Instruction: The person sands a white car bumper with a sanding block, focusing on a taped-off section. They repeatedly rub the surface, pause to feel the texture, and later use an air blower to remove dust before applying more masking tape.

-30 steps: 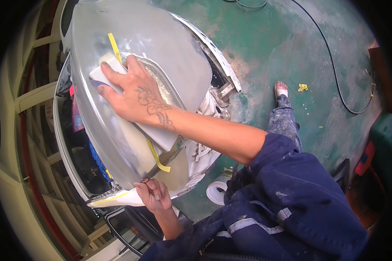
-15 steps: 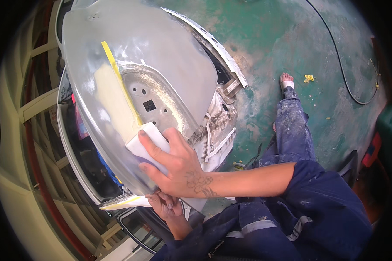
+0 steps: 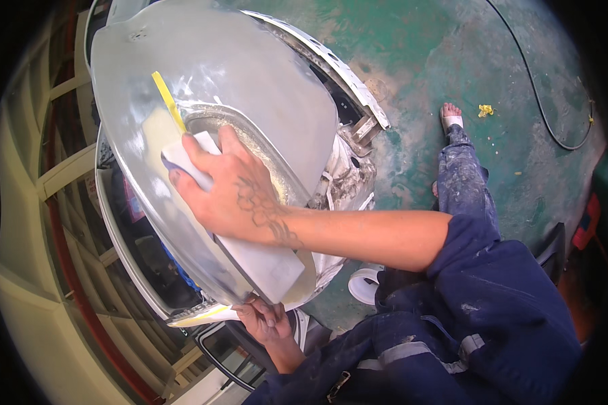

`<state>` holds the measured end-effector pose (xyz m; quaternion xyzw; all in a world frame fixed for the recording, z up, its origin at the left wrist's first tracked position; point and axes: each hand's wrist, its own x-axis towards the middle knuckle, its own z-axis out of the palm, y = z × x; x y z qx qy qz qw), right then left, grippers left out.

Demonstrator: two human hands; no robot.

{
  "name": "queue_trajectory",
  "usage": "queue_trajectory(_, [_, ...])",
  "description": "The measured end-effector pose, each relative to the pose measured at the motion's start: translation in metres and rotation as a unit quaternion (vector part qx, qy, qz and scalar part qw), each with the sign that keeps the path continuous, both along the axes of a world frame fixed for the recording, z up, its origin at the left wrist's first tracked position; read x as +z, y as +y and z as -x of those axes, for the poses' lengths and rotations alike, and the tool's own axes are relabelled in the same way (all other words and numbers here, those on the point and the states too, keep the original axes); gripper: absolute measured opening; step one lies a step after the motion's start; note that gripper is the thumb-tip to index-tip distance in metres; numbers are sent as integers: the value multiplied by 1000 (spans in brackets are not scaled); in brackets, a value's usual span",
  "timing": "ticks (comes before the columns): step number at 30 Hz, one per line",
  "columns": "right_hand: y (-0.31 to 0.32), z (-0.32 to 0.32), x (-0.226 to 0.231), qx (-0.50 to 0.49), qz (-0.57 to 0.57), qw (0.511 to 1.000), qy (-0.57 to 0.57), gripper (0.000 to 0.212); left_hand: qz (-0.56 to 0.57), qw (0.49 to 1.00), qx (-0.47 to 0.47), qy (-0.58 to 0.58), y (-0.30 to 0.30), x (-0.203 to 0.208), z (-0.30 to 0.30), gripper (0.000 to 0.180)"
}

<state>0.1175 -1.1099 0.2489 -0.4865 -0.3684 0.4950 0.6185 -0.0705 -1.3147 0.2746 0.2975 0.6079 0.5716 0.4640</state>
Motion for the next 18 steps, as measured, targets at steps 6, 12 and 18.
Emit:
queue_trajectory(6, [-65,8,-4,-24,-51,997,51,53,-4,1000,15,-15,-6,-2,2,38])
queue_trajectory(12, [37,-8,-3,19,46,997,51,51,-20,999,-42,-13,1,1,2,36])
queue_trajectory(18, [-61,14,-22,-6,-55,997,45,55,-11,999,-38,-4,-3,1,3,34])
